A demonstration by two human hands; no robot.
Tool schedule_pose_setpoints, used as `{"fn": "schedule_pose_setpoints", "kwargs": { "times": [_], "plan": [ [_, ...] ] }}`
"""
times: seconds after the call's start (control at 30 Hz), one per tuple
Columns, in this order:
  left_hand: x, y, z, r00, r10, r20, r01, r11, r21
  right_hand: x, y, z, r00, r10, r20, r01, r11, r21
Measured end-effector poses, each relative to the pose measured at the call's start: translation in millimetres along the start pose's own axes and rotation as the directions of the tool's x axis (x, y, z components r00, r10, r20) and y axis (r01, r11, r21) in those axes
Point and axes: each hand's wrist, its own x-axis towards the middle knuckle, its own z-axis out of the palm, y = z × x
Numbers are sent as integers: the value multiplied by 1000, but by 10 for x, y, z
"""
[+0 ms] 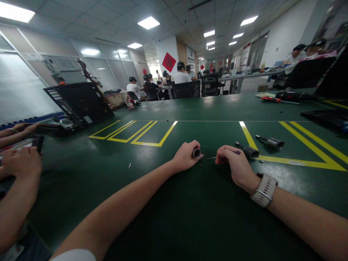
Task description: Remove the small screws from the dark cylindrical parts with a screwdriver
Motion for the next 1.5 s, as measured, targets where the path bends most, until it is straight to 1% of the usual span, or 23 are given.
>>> {"fn": "schedule_pose_setpoints", "kwargs": {
  "times": [0.17,0.37,0.53,0.63,0.73,0.8,1.0,1.13,1.33,1.4,1.5],
  "plan": [
    [-9,20,-16,996,35,86,-36,999,13,-1,15,-20,1000,-4,18,4,1000,-30],
    [-2,25,-30,991,52,122,-55,998,21,10,19,-24,998,-27,-55,24,999,-40],
    [-7,14,-29,994,38,99,-37,999,-5,3,-5,-26,997,-15,-75,12,999,-44],
    [-14,3,-20,997,28,72,-23,998,-61,-10,-23,-20,999,-3,-42,1,999,-54],
    [-16,-6,-16,997,53,59,-45,991,-130,-17,-37,-9,1000,9,-14,-10,998,-65],
    [-15,-10,-14,995,78,69,-68,987,-145,-15,-42,1,1000,16,-10,-17,997,-70],
    [-15,-16,-13,985,139,100,-130,987,-93,-1,-37,16,1000,21,-17,-22,998,-64],
    [-23,-26,-28,983,136,123,-122,986,-110,2,-19,8,999,19,-31,-21,998,-52],
    [-36,-40,-50,982,118,145,-97,985,-145,9,-4,-4,995,11,-98,-13,1000,-18],
    [-38,-39,-48,985,111,128,-85,977,-193,12,-2,-7,993,-3,-117,2,1000,-9],
    [-37,-35,-35,996,75,40,-61,957,-284,10,-7,-13,991,-41,-131,40,999,-9]
  ]
}}
